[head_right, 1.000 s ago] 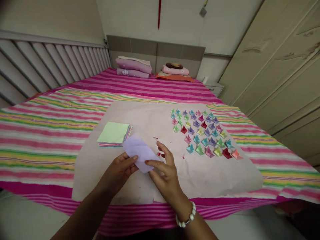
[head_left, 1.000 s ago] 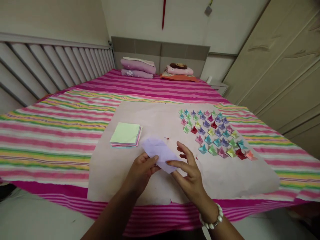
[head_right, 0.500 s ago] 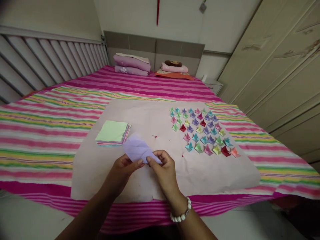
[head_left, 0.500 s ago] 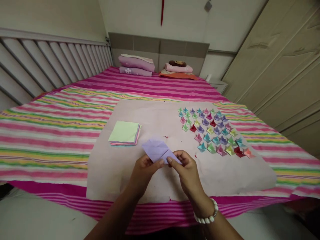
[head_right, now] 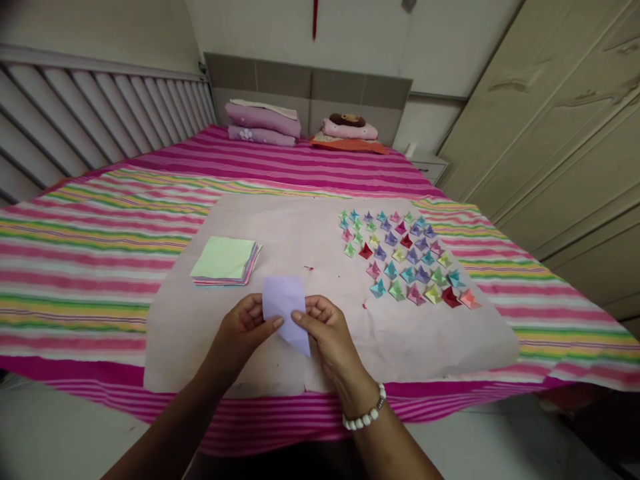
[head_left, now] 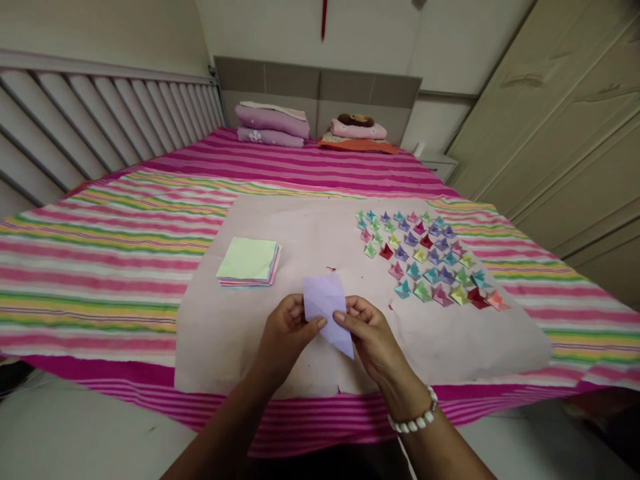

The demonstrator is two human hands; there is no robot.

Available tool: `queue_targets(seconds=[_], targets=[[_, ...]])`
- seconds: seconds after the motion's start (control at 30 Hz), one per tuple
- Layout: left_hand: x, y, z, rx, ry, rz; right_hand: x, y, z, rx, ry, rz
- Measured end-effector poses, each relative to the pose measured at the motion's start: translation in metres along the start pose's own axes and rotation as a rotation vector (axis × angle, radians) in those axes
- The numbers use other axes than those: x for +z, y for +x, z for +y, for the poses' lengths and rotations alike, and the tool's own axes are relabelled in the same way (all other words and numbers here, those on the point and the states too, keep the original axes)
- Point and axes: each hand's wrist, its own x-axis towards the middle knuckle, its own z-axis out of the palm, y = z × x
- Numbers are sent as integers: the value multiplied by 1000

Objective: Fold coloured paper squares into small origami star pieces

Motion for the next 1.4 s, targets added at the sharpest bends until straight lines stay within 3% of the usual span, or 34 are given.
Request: queue_targets(seconds=[0.27, 0.37, 0.47, 0.6, 0.7, 0.83, 1.0, 1.1, 1.23, 1.3, 1.4], targets=[[-3, -1, 0, -25, 50, -42, -1, 1, -4, -76, -52, -26], [-3, -3, -1, -38, 91, -57, -3, 3, -5, -145, -54, 35], [-4, -5, -3, 55, 166, 7, -4, 4, -5, -198, -96, 83], [-6, -8, -6, 289, 389, 59, -5, 2, -6, -223, -127, 77], [-6, -9, -7, 336, 479, 99, -3, -2, -8, -266, -163, 59], [-5, -7, -8, 260, 424, 140, -1, -8, -11, -346, -272, 45], [-4, -4, -8, 241, 283, 57, 1, -9, -16, -383, -406, 57], [-4, -3, -10, 125, 129, 31, 0, -4, -15, -434, -457, 60], [-5, -2, -16, -81, -111, -27, 3, -3, -6, -292, -399, -10], [-5, -1, -18, -120, -182, -28, 6, -6, -1, -194, -345, -43], [-5, 0, -20, -140, -298, -56, 11, -11, 1, -175, -313, -14]])
